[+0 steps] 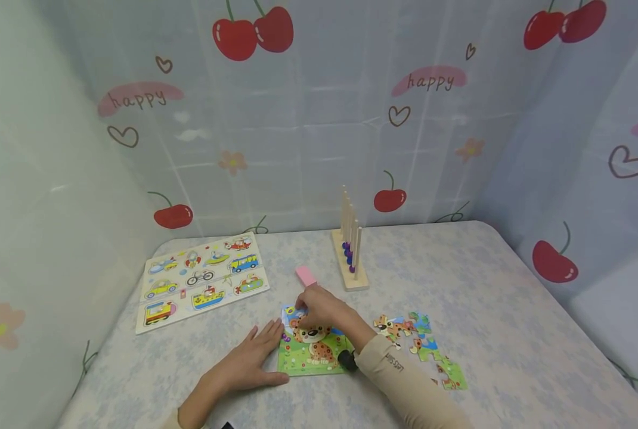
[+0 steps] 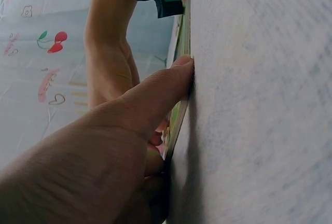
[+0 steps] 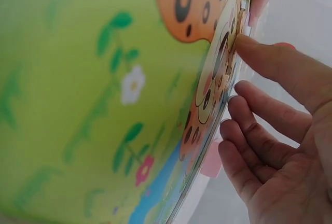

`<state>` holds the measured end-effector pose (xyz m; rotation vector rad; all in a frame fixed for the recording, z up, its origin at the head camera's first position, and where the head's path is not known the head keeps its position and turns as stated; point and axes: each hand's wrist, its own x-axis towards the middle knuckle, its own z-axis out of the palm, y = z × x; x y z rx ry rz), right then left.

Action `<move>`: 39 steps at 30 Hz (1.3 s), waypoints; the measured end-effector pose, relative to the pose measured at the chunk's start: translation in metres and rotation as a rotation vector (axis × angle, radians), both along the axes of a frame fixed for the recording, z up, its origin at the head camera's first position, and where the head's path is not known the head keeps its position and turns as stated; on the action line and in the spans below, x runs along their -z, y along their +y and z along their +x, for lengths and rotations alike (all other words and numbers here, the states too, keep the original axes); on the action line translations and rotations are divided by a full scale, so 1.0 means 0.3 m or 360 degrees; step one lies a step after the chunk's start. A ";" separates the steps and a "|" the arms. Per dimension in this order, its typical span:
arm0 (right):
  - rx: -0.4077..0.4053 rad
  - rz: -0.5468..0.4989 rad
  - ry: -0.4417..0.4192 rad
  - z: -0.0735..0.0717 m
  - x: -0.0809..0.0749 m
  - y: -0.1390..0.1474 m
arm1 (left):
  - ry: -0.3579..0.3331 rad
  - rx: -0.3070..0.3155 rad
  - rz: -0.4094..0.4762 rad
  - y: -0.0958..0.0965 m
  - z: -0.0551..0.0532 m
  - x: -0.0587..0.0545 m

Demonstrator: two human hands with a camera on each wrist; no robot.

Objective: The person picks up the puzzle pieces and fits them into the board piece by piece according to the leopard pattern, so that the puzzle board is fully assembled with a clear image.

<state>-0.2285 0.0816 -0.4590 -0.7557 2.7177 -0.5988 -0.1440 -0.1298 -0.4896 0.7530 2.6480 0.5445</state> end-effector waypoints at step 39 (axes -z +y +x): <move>-0.0033 -0.0219 -0.0042 0.049 -0.069 0.287 | 0.0045 -0.0011 -0.0027 0.002 -0.002 0.014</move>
